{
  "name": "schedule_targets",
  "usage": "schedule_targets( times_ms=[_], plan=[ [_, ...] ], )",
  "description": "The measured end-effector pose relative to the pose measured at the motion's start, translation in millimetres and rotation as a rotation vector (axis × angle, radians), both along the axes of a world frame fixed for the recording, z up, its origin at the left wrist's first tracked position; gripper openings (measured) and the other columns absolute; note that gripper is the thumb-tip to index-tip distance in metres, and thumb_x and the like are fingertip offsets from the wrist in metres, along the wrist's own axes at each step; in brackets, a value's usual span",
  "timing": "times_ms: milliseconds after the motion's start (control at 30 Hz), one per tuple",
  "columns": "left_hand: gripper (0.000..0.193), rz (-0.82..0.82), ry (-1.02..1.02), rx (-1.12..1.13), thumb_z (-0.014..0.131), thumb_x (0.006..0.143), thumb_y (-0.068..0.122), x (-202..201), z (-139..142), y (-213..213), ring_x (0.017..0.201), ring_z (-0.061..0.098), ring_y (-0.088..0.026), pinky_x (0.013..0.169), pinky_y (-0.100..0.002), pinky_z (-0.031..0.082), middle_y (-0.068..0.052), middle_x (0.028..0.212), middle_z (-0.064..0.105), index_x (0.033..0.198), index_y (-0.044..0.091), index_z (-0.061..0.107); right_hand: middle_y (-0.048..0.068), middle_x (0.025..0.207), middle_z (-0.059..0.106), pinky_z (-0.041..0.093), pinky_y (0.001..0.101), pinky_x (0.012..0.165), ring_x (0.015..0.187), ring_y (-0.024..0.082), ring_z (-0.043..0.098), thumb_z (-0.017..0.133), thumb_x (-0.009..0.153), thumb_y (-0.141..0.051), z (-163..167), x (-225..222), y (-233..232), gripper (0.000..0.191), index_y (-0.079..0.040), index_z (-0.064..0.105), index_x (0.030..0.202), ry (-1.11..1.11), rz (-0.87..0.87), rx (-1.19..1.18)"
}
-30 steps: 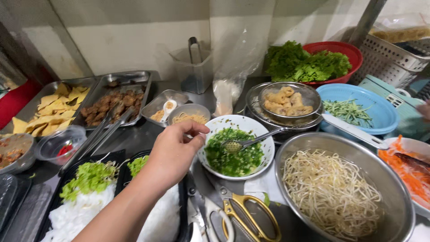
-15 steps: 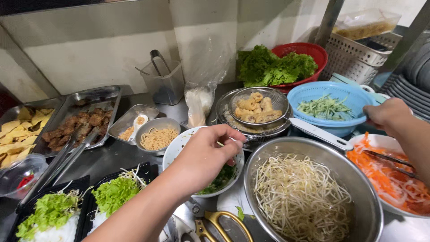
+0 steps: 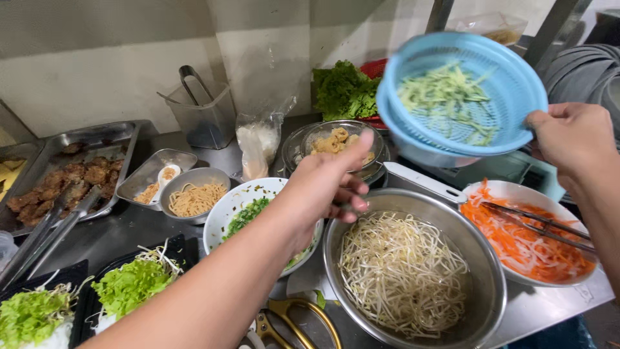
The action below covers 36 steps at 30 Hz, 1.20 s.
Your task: The person assembles two takeout noodle dishes by placing rice noodles into black trays, then adding bean sprouts, lettuce, shredded cucumber, and shredded carrots. They use scissors to cut lettuce and tongs to transfer vegetables, then place clear plastic lids on the trays.
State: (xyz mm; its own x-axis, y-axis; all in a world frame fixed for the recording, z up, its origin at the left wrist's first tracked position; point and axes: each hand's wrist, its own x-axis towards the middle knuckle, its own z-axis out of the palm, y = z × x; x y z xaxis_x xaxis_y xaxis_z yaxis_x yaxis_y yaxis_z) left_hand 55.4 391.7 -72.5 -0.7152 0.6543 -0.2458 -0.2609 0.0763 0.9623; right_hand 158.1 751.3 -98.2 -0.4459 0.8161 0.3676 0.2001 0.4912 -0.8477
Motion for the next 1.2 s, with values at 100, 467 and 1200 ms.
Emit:
schedule_targets(
  times_ms=[100,467,1200],
  plan=[
    [0.053,0.073,-0.031,0.016,0.068,0.089,0.057,6.8,12.5,9.3,0.059,0.064,-0.016,0.051,-0.029,0.049,-0.007,0.075,0.064,0.096,0.005,0.062,0.011,0.081,0.068,0.04,0.0283,0.047,0.054,0.013,0.054,0.068,0.099,-0.011,15.7,19.2,-52.9,0.018,0.004,0.071,0.109,0.037,0.144,-0.085],
    [0.01,0.463,0.003,0.241,0.065,0.084,0.006,-4.1,-16.1,-48.1,0.04,0.049,-0.015,0.039,-0.029,0.039,-0.007,0.06,0.06,0.077,0.003,0.058,0.018,0.096,0.073,0.056,0.038,0.07,0.078,0.024,0.07,0.07,0.094,-0.042,-40.3,94.5,-36.2,0.057,-0.005,0.059,0.136,-0.525,0.23,0.31],
    [0.012,0.499,0.075,0.134,0.071,0.083,0.007,6.9,-20.2,-42.5,0.044,0.051,-0.013,0.038,-0.029,0.037,-0.005,0.063,0.064,0.076,0.006,0.062,0.01,0.069,0.065,0.052,0.0359,0.055,0.056,0.019,0.062,0.076,0.095,-0.03,-69.0,175.1,53.5,0.024,-0.008,0.067,0.097,-0.701,0.02,0.567]
  ],
)
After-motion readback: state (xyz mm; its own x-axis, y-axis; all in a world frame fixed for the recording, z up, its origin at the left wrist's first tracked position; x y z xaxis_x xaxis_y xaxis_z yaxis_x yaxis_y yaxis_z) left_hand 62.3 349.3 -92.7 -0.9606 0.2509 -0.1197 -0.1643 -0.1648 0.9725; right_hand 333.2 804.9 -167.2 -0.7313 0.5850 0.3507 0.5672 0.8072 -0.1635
